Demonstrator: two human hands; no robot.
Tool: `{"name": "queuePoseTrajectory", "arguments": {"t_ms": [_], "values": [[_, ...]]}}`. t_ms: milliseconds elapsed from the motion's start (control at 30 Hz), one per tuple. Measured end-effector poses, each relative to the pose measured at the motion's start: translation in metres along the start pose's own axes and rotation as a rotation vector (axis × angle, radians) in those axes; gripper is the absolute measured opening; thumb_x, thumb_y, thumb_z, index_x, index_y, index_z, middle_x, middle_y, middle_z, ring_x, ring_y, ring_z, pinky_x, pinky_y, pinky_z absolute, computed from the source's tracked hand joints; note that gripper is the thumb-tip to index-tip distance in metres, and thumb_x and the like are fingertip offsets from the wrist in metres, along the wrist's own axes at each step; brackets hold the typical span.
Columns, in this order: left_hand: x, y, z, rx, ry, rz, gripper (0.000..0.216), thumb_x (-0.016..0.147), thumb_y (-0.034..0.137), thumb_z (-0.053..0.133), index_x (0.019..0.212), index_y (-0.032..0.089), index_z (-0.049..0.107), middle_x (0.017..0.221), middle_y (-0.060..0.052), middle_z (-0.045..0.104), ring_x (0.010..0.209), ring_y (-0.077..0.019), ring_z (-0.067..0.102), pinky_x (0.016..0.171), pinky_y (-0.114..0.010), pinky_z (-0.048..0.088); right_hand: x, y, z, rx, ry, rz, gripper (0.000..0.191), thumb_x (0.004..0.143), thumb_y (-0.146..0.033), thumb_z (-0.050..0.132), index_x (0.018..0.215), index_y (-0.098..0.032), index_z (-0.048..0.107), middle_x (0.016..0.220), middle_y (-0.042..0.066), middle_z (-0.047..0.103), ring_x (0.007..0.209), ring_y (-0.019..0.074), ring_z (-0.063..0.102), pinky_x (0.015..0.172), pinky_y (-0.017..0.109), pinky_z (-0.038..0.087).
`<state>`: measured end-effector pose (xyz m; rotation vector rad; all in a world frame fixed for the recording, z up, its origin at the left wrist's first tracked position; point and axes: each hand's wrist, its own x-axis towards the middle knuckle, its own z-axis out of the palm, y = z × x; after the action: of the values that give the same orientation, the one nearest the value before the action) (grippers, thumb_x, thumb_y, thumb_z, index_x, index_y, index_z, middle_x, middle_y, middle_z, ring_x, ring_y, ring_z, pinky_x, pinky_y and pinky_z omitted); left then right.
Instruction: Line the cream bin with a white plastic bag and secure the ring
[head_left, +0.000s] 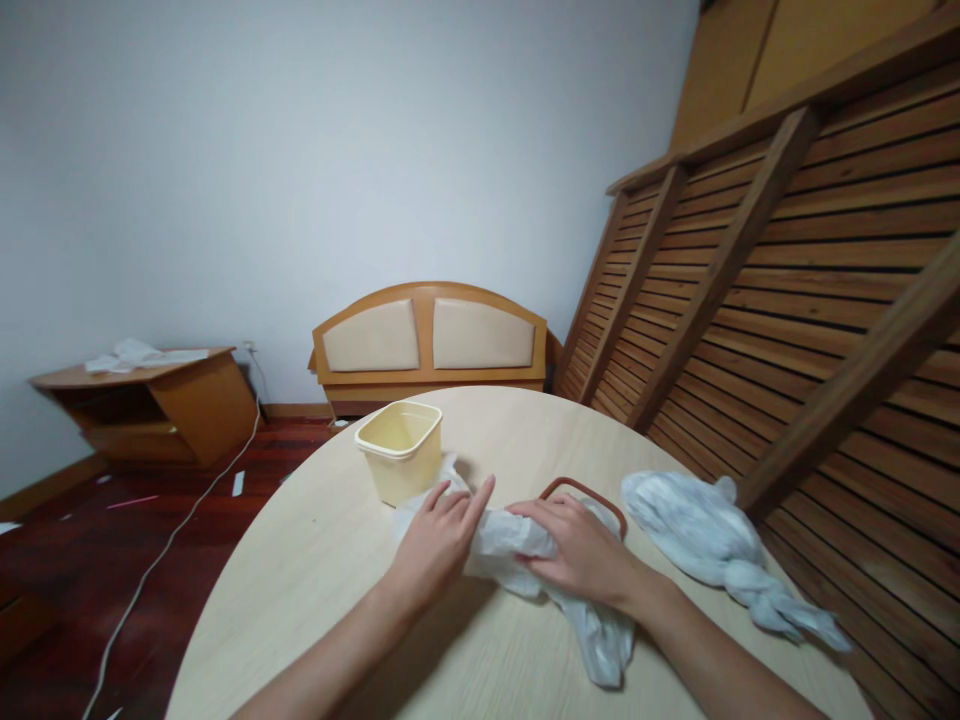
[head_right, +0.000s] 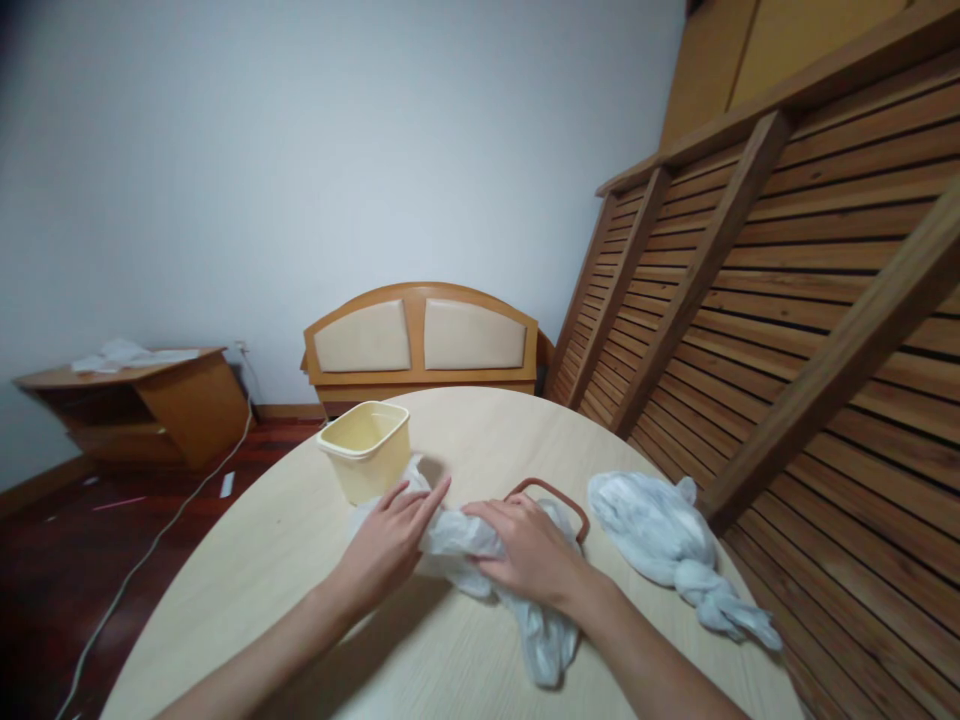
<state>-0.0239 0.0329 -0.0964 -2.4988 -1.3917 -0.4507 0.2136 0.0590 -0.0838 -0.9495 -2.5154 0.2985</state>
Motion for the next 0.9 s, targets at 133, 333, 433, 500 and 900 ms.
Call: {"name": "queuePoseTrajectory", "arguments": {"t_ms": [133, 333, 433, 500, 900], "values": [[0.001, -0.017, -0.019, 0.022, -0.007, -0.129, 0.062, 0.075, 0.000, 0.049, 0.131, 0.024, 0.061, 0.108, -0.009, 0.071, 0.090, -0.0250, 0.071, 0.081, -0.036, 0.056, -0.005, 0.007, 0.000, -0.064, -0.084, 0.037, 0.060, 0.072, -0.037, 0.079, 0.130, -0.027, 0.063, 0.119, 0.007, 0.073, 0.106, 0.0312, 0.067, 0.095, 0.042, 0.045], [0.001, -0.028, -0.047, 0.058, -0.007, -0.267, 0.042, 0.080, 0.001, 0.046, 0.106, 0.022, 0.071, 0.103, -0.010, 0.072, 0.089, -0.0269, 0.071, 0.078, -0.037, 0.056, -0.002, 0.022, -0.017, -0.139, 0.003, 0.106, 0.042, 0.073, -0.004, 0.056, 0.104, -0.028, 0.073, 0.104, 0.002, 0.078, 0.098, 0.0246, 0.071, 0.082, 0.032, 0.046], [-0.001, -0.025, -0.048, 0.079, -0.245, -0.342, 0.039, 0.083, 0.003, 0.045, 0.109, 0.018, 0.070, 0.097, -0.014, 0.074, 0.090, -0.0302, 0.073, 0.080, -0.042, 0.056, -0.004, 0.033, -0.028, -0.292, 0.146, 0.171, 0.057, 0.070, -0.001, 0.051, 0.119, -0.024, 0.070, 0.110, 0.007, 0.075, 0.104, 0.0267, 0.068, 0.087, 0.037, 0.045], [-0.003, -0.019, -0.047, 0.049, -0.357, -0.354, 0.051, 0.082, 0.009, 0.052, 0.132, 0.013, 0.058, 0.106, -0.018, 0.074, 0.098, -0.0330, 0.072, 0.086, -0.046, 0.056, -0.008, 0.038, -0.031, -0.415, 0.215, 0.196, 0.061, 0.070, -0.002, 0.052, 0.125, -0.023, 0.067, 0.119, 0.010, 0.072, 0.112, 0.0298, 0.064, 0.091, 0.043, 0.044], [-0.001, 0.005, 0.004, -0.179, -0.324, -0.189, 0.059, 0.079, 0.006, 0.053, 0.137, 0.011, 0.050, 0.118, -0.017, 0.070, 0.106, -0.0297, 0.067, 0.095, -0.043, 0.051, -0.005, 0.017, 0.013, -0.203, -0.030, 0.000, 0.099, 0.074, -0.033, 0.072, 0.160, -0.022, 0.024, 0.165, 0.013, 0.032, 0.150, 0.0306, 0.031, 0.122, 0.054, 0.021]]}}
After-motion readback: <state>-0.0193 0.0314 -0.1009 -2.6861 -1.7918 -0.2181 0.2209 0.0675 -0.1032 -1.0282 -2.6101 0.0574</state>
